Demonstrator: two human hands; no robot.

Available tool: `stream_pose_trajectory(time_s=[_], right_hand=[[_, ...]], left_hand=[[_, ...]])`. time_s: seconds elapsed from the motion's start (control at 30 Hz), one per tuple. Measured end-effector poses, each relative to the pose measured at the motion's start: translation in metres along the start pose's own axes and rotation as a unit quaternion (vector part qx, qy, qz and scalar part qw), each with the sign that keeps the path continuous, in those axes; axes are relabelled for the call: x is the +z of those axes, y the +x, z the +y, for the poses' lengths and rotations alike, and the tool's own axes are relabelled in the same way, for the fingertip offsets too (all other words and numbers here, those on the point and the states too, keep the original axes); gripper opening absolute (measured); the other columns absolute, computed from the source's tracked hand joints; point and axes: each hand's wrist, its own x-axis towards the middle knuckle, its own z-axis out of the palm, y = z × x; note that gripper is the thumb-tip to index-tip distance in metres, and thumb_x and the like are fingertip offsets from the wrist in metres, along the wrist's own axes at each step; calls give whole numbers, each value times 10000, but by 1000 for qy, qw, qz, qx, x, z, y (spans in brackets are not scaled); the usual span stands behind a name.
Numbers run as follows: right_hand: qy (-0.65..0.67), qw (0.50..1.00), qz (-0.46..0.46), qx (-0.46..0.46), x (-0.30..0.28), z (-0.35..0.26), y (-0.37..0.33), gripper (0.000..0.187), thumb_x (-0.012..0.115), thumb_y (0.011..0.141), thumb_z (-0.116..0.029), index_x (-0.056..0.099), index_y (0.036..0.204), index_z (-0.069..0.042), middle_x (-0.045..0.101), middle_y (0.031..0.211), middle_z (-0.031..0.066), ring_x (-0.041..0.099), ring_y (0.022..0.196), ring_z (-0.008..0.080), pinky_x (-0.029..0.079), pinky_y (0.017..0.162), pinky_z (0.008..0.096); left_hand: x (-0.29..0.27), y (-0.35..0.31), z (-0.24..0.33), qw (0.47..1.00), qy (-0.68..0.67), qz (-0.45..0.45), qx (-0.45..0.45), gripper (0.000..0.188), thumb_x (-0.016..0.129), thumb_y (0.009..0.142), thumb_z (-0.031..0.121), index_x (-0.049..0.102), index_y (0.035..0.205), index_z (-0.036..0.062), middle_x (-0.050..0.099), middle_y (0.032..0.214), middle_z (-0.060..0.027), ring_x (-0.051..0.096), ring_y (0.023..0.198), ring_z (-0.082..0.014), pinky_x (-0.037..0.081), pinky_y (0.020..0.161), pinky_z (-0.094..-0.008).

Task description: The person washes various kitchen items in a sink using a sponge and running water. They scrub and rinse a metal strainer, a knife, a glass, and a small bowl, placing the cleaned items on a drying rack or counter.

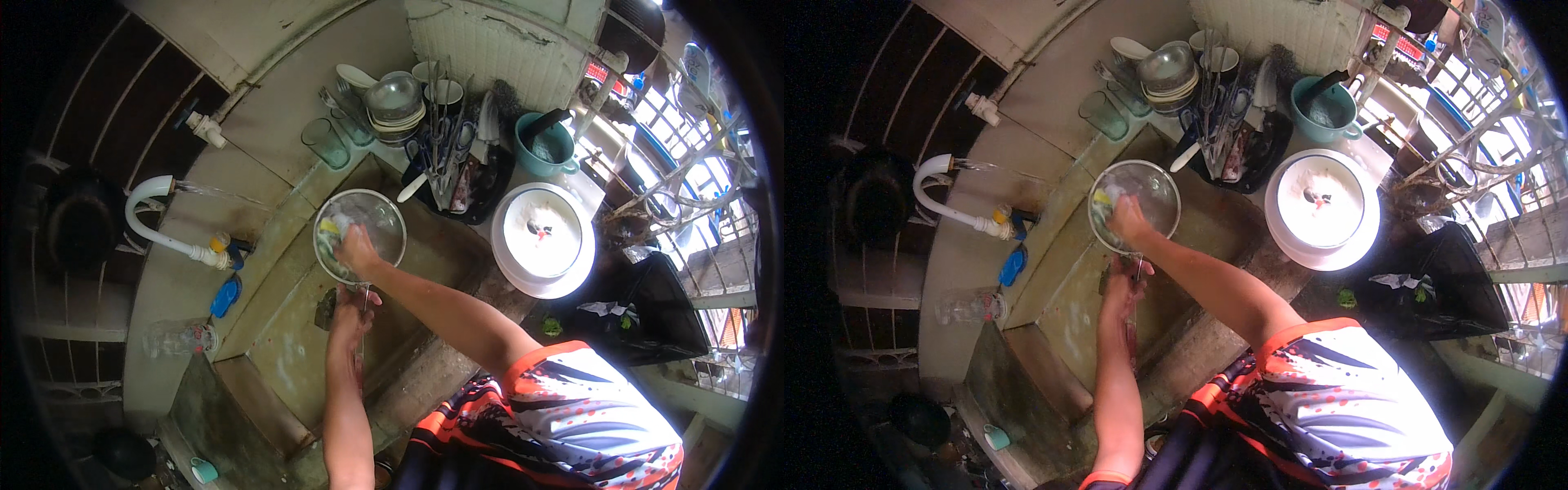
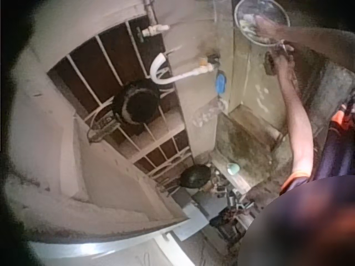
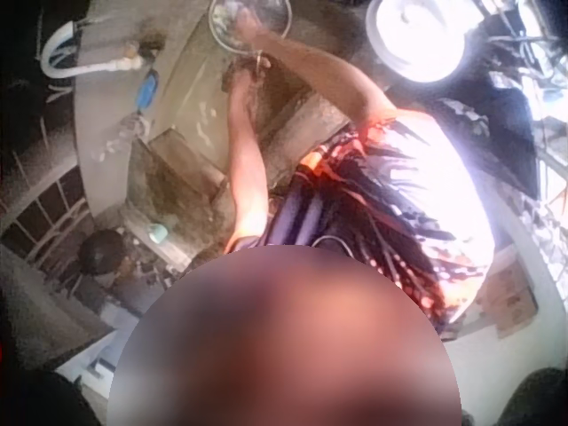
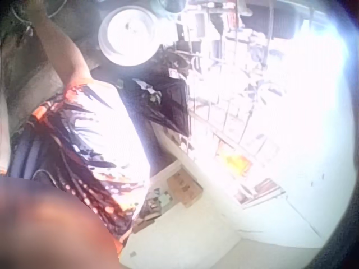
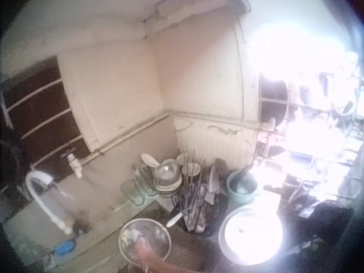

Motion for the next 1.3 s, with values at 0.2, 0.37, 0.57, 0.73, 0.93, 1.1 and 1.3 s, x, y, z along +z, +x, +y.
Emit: stream_pose_trajectory(time_s=[0.2,0.37,0.57,0.73,0.93,1.1,1.3], right_hand=[[-140,977,-119,-110,-16,3,-1,327,675,747,-129,606,982,89,633,972,310,634,966,416,517,861,451],[-200,948,-184,-164,-20,5,4,320,608,750,-131,588,1009,57,619,1011,307,624,947,444,515,843,470],[-194,942,-228,-152,-40,11,0,218,574,806,-111,618,950,47,644,996,276,636,925,434,522,820,478],[-274,915,-143,-260,-51,25,-6,175,587,825,-149,660,873,2,658,913,275,651,893,414,525,808,483],[21,995,29,-89,-37,34,-19,209,528,834,-100,676,956,-17,672,929,235,652,920,388,524,836,453],[-135,960,-82,-232,-31,28,-31,283,517,857,-180,671,1043,-33,648,1080,233,636,975,367,523,863,432],[-201,931,-165,-255,-46,20,-35,258,551,818,-131,637,1040,-33,635,949,225,631,955,375,514,840,466]], left_hand=[[-9,-8,2,999,35,-4,1,334,482,1013,180,360,1324,180,630,877,-61,430,451,-67,257,333,-174],[-12,-4,6,999,39,27,17,359,482,1009,172,352,1343,195,629,877,-67,412,449,-60,251,327,-167],[-23,-3,13,999,10,-16,51,443,466,1003,148,304,1406,239,630,878,-68,380,435,-55,236,335,-164],[-22,-9,14,999,-4,36,36,546,438,1012,147,204,1490,269,626,868,-63,358,428,-54,247,351,-169],[-21,5,8,995,-41,44,80,547,393,1006,99,206,1486,281,609,884,-57,366,450,-53,244,366,-177],[-25,10,1,998,13,53,42,441,352,984,44,317,1394,201,600,901,-65,365,479,-53,269,383,-191],[-23,9,-1,997,16,41,63,257,338,992,61,494,1184,131,586,847,-39,389,523,-67,324,432,-225]])
